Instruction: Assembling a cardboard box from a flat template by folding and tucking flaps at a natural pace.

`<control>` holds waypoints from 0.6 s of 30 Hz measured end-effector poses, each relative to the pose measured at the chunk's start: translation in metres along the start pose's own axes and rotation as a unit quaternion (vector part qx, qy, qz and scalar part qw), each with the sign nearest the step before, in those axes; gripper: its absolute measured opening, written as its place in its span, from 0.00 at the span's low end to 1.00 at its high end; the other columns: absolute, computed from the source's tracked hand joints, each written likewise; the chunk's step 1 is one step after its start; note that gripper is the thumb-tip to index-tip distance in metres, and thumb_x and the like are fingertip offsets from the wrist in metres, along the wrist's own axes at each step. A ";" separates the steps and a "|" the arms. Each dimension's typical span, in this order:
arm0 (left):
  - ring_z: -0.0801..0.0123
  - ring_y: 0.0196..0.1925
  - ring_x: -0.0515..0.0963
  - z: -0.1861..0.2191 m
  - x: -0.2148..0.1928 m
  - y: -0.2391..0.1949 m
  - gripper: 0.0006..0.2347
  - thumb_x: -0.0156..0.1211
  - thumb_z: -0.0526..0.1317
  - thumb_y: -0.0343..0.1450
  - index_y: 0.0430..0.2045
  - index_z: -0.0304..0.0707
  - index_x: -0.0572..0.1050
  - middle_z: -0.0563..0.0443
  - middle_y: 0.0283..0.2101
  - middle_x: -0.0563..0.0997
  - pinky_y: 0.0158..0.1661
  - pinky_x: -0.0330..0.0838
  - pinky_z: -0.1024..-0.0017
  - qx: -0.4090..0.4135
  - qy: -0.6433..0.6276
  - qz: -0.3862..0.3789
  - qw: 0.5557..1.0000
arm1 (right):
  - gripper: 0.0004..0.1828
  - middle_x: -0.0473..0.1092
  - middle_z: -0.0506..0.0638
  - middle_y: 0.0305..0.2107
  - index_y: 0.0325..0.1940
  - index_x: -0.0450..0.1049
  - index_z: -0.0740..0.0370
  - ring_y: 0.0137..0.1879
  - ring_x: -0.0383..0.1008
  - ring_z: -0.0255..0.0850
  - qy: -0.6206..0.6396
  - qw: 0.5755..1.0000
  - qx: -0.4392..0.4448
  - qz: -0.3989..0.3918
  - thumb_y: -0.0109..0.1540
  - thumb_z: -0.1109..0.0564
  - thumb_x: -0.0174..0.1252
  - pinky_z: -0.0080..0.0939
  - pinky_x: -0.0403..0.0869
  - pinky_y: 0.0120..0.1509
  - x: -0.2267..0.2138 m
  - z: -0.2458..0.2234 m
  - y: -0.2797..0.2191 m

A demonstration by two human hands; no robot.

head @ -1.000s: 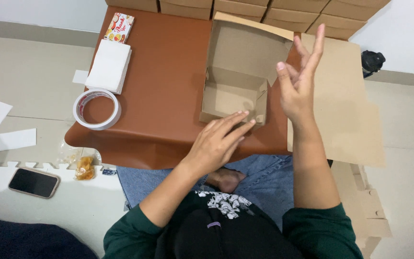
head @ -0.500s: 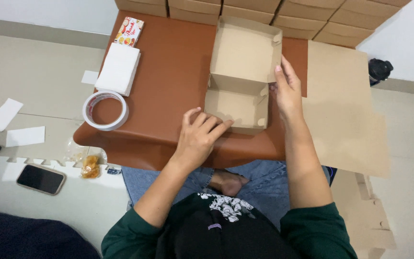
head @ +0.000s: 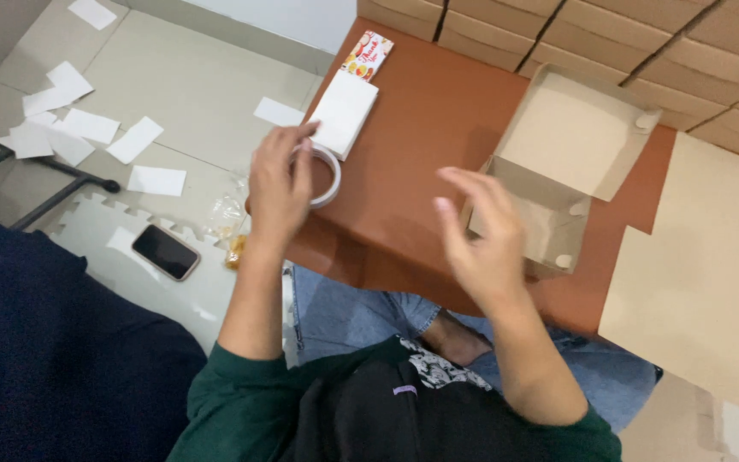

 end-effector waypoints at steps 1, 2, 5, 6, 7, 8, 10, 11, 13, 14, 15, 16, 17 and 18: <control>0.49 0.47 0.80 -0.012 -0.005 0.003 0.09 0.51 0.32 0.77 0.49 0.37 0.78 0.44 0.43 0.80 0.51 0.68 0.52 -0.001 0.004 -0.001 1.000 | 0.16 0.72 0.51 0.49 0.57 0.75 0.61 0.59 0.74 0.53 0.005 1.000 0.001 0.000 0.65 0.65 0.59 0.51 0.71 0.62 0.029 0.007 0.011; 0.45 0.49 0.80 -0.025 -0.009 0.008 0.10 0.50 0.32 0.77 0.50 0.31 0.76 0.39 0.44 0.80 0.51 0.69 0.51 -0.053 0.022 -0.023 0.998 | 0.12 0.74 0.46 0.46 0.53 0.77 0.56 0.55 0.77 0.48 0.013 0.999 -0.017 -0.038 0.65 0.60 0.60 0.45 0.75 0.56 0.059 0.013 0.024; 0.42 0.51 0.80 -0.060 -0.005 0.018 0.12 0.48 0.34 0.77 0.51 0.29 0.76 0.35 0.45 0.80 0.51 0.71 0.49 -0.137 0.024 -0.079 0.987 | 0.07 0.76 0.46 0.39 0.44 0.79 0.52 0.48 0.79 0.48 0.017 0.995 -0.029 -0.091 0.63 0.59 0.62 0.45 0.78 0.50 0.135 0.041 0.060; 0.43 0.51 0.81 -0.070 0.001 0.021 0.12 0.47 0.36 0.78 0.51 0.33 0.77 0.36 0.44 0.81 0.51 0.72 0.50 -0.168 0.004 -0.113 0.979 | 0.06 0.77 0.51 0.35 0.41 0.79 0.55 0.45 0.79 0.53 0.010 0.994 -0.024 -0.107 0.60 0.62 0.63 0.51 0.77 0.48 0.158 0.052 0.073; 0.43 0.51 0.81 -0.072 0.002 0.021 0.12 0.47 0.36 0.78 0.51 0.33 0.77 0.36 0.44 0.81 0.51 0.72 0.50 -0.168 0.005 -0.112 0.979 | 0.06 0.77 0.51 0.35 0.41 0.79 0.55 0.45 0.79 0.53 0.011 0.994 -0.025 -0.108 0.60 0.62 0.63 0.51 0.77 0.48 0.169 0.058 0.080; 0.43 0.50 0.81 -0.073 0.004 0.020 0.12 0.48 0.36 0.77 0.49 0.35 0.78 0.37 0.43 0.82 0.50 0.73 0.50 -0.174 -0.003 -0.120 0.977 | 0.06 0.77 0.51 0.34 0.39 0.79 0.54 0.45 0.80 0.52 -0.004 0.993 -0.004 -0.122 0.58 0.62 0.65 0.50 0.77 0.49 0.181 0.065 0.087; 0.44 0.49 0.82 -0.076 0.005 0.020 0.11 0.49 0.36 0.77 0.48 0.37 0.79 0.38 0.42 0.82 0.49 0.74 0.51 -0.182 -0.011 -0.129 0.975 | 0.07 0.77 0.51 0.32 0.38 0.80 0.54 0.44 0.80 0.50 -0.019 0.990 0.019 -0.139 0.57 0.61 0.66 0.49 0.77 0.49 0.194 0.072 0.096; 0.46 0.49 0.83 -0.077 0.006 0.020 0.11 0.48 0.36 0.77 0.48 0.37 0.79 0.40 0.42 0.82 0.49 0.74 0.53 -0.196 -0.024 -0.135 0.971 | 0.07 0.77 0.51 0.32 0.37 0.80 0.54 0.45 0.80 0.50 -0.025 0.986 0.043 -0.160 0.55 0.60 0.68 0.49 0.77 0.49 0.196 0.072 0.098; 0.49 0.49 0.83 -0.079 0.006 0.021 0.12 0.48 0.36 0.77 0.48 0.38 0.80 0.42 0.42 0.83 0.49 0.74 0.54 -0.210 -0.039 -0.142 0.967 | 0.08 0.77 0.52 0.32 0.37 0.81 0.55 0.45 0.80 0.50 -0.033 0.980 0.069 -0.181 0.54 0.59 0.69 0.50 0.77 0.49 0.198 0.074 0.100; 0.49 0.49 0.83 -0.079 0.005 0.021 0.11 0.48 0.36 0.77 0.47 0.39 0.80 0.42 0.42 0.83 0.49 0.74 0.54 -0.209 -0.047 -0.147 0.966 | 0.07 0.77 0.51 0.31 0.35 0.81 0.53 0.44 0.80 0.50 -0.043 0.980 0.065 -0.183 0.54 0.58 0.69 0.49 0.77 0.48 0.198 0.075 0.101; 0.49 0.50 0.83 -0.080 0.005 0.021 0.11 0.49 0.36 0.77 0.47 0.41 0.80 0.42 0.42 0.83 0.49 0.74 0.55 -0.207 -0.055 -0.152 0.965 | 0.06 0.76 0.50 0.30 0.34 0.81 0.51 0.43 0.80 0.50 -0.053 0.979 0.061 -0.186 0.54 0.57 0.70 0.49 0.77 0.47 0.198 0.076 0.101; 0.49 0.50 0.83 -0.074 0.003 0.023 0.11 0.49 0.36 0.77 0.47 0.41 0.80 0.42 0.42 0.83 0.49 0.74 0.55 -0.208 -0.056 -0.153 0.964 | 0.06 0.76 0.50 0.30 0.34 0.81 0.51 0.43 0.80 0.50 -0.055 0.979 0.062 -0.186 0.54 0.57 0.70 0.49 0.77 0.47 0.198 0.077 0.102; 0.46 0.51 0.82 -0.068 0.000 0.024 0.12 0.48 0.35 0.77 0.48 0.38 0.80 0.39 0.43 0.82 0.51 0.73 0.53 -0.210 -0.067 -0.154 0.963 | 0.04 0.76 0.50 0.31 0.33 0.80 0.52 0.44 0.80 0.49 -0.049 0.979 0.063 -0.188 0.55 0.58 0.68 0.49 0.77 0.47 0.198 0.078 0.103; 0.42 0.52 0.80 -0.061 -0.004 0.025 0.12 0.46 0.34 0.77 0.48 0.34 0.79 0.35 0.44 0.82 0.52 0.73 0.51 -0.213 -0.078 -0.154 0.962 | 0.03 0.76 0.51 0.32 0.33 0.80 0.52 0.44 0.79 0.49 -0.043 0.979 0.062 -0.191 0.56 0.59 0.66 0.48 0.77 0.47 0.198 0.078 0.103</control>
Point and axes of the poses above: each hand's wrist, its own y-axis towards the middle knuckle, its own x-axis out of the palm, z = x × y, the point moved 2 cm from there along y, towards the middle knuckle
